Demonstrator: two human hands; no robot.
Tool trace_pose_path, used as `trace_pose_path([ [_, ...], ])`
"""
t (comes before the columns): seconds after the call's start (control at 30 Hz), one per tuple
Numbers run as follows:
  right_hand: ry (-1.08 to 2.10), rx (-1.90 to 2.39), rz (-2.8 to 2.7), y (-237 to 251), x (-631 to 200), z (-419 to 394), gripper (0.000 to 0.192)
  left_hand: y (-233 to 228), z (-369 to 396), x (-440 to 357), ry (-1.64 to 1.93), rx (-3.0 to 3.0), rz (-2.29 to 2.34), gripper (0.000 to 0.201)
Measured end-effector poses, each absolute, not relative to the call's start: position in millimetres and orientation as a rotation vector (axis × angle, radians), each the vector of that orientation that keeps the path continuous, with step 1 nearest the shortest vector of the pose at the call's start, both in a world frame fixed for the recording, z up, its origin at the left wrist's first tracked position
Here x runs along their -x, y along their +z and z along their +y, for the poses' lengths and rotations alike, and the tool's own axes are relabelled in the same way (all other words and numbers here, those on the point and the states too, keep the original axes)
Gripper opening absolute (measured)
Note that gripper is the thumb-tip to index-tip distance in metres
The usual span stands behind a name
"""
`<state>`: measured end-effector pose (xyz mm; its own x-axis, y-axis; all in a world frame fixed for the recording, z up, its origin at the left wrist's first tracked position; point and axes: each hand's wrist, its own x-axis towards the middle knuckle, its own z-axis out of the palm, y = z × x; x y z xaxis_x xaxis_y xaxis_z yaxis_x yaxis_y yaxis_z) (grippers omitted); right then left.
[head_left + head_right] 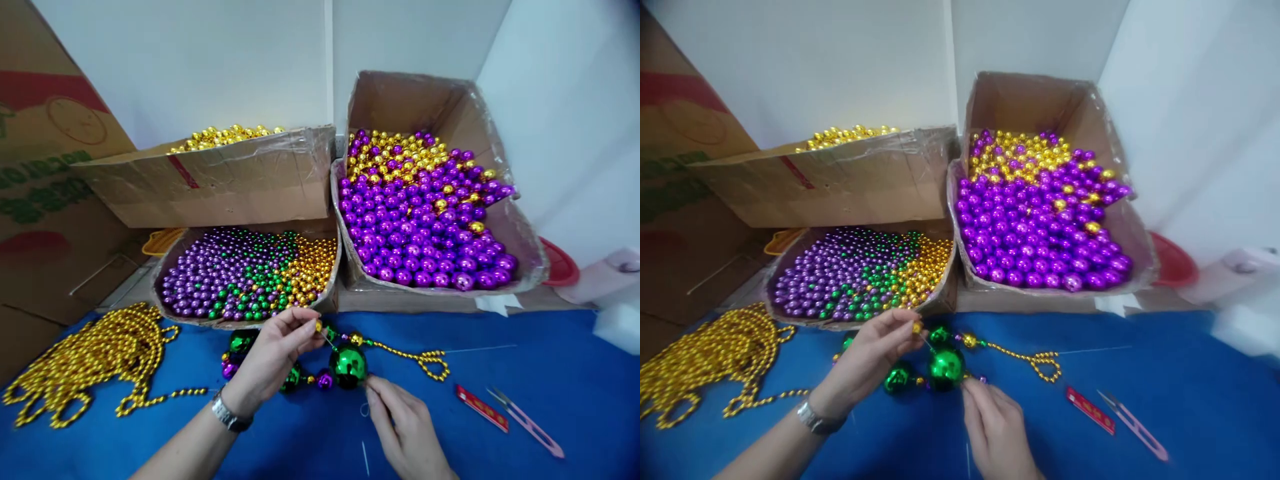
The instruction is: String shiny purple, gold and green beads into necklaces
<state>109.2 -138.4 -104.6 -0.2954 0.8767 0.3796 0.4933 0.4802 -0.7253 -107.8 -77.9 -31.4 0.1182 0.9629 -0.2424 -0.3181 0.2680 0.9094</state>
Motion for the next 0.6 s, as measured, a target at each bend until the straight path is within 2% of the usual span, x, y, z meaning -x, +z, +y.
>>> trace_pose_path([
  [0.13,0.747,1.248,-1.885,-105,-107,-136,0.018,-30,-80,90,1.025,-0.966,1.056,0.019],
  [0.23,0.937,1.307,-1.774,-104,-111,-136,0.023,-25,-80,78,0.979,-1.120,1.060,0.020],
  [0.4,1.149,1.329,-1.592,-99,-129,-139,0.028,2,-57,63,0.892,-1.485,0.994,0.023],
  [0.6,1.095,1.373,-1.496,-99,-146,-141,0.030,38,30,38,0.875,-2.551,1.282,0.021],
])
